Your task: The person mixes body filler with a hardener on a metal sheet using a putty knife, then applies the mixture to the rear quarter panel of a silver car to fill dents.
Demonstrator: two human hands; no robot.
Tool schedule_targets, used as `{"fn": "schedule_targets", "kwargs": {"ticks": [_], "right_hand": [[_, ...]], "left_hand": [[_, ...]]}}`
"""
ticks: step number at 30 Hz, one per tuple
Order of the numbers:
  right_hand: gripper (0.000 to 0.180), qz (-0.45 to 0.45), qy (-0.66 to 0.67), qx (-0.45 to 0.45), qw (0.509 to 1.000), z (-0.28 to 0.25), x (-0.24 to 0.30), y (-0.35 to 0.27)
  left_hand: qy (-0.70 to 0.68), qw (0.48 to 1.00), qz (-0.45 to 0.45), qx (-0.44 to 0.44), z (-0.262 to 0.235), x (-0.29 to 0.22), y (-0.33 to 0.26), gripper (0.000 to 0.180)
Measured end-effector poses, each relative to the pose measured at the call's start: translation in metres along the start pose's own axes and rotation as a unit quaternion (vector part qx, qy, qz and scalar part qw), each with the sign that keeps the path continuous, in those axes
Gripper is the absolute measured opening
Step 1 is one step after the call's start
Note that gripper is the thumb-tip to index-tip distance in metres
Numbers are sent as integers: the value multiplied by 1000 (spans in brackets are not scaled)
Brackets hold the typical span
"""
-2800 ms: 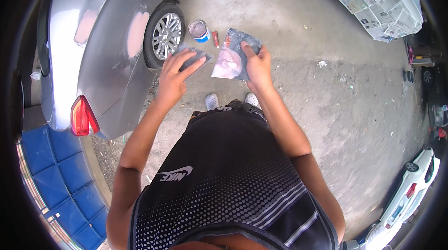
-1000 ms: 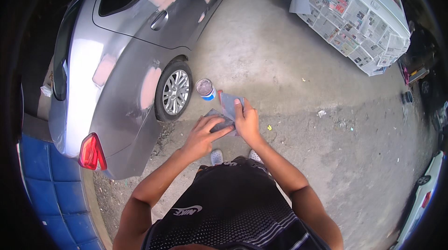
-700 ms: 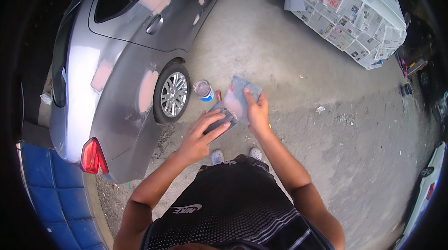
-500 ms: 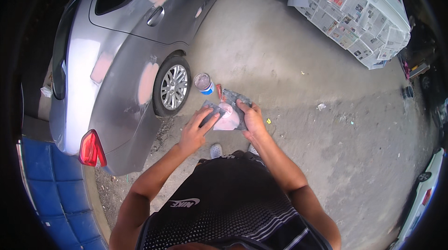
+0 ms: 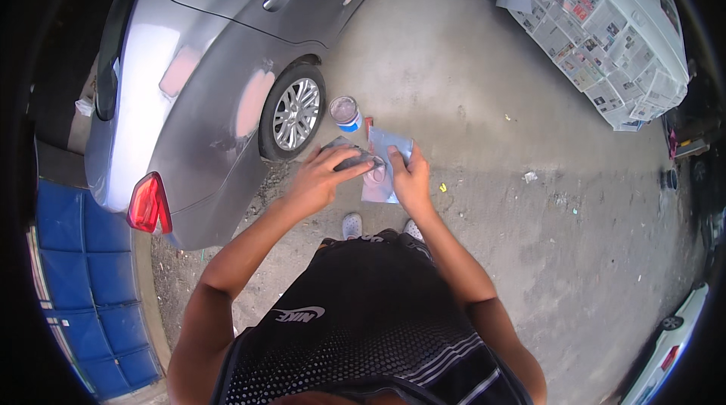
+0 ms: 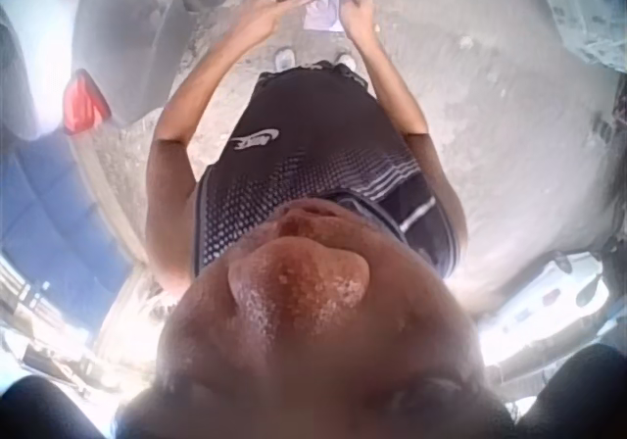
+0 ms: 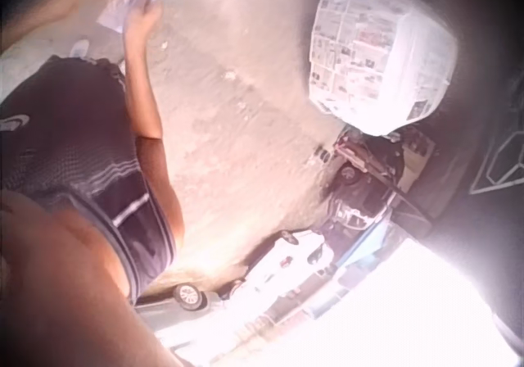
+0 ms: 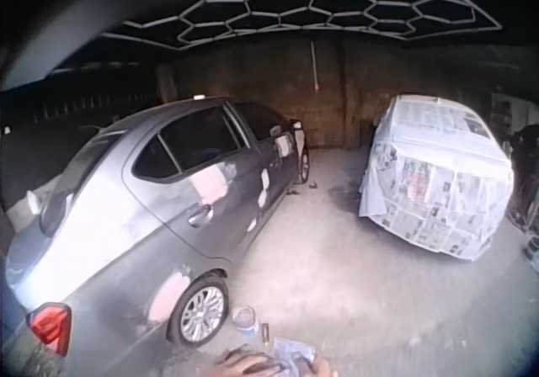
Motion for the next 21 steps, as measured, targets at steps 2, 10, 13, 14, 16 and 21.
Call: {"fn": "schedule_targets", "kwargs": {"ticks": [2, 10, 13, 14, 16, 21], "right_hand": [[24, 5, -3, -2, 1000, -2, -9, -1], [26, -25, -96, -11, 995, -10, 27, 9], [26, -90, -55, -95, 990, -35, 45, 14], [26, -120, -27, -128, 984, -45, 67, 19], [25, -77, 79, -153, 982, -53, 59, 23], [24, 237, 386, -12, 892, 3, -15, 5]], "left_hand": [[-1, 1000, 11, 14, 5, -5, -5, 73], [-16, 999, 30, -5, 10, -22, 5, 72], [0, 999, 48, 23, 15, -18, -6, 73], [-13, 999, 45, 16, 9, -17, -10, 74], [-79, 992, 79, -62, -36, -42, 4, 75], [-182, 965, 47, -184, -25, -34, 0, 82]]}}
Point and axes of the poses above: each hand's wrist, its own y-axis towards the middle knuckle, its own z-axis out of the palm, x = y × z, the point moved 10 cm from there along y, towards the middle knuckle, and after that the axes turned 3 degrees about -z, right-handed, at the moved point
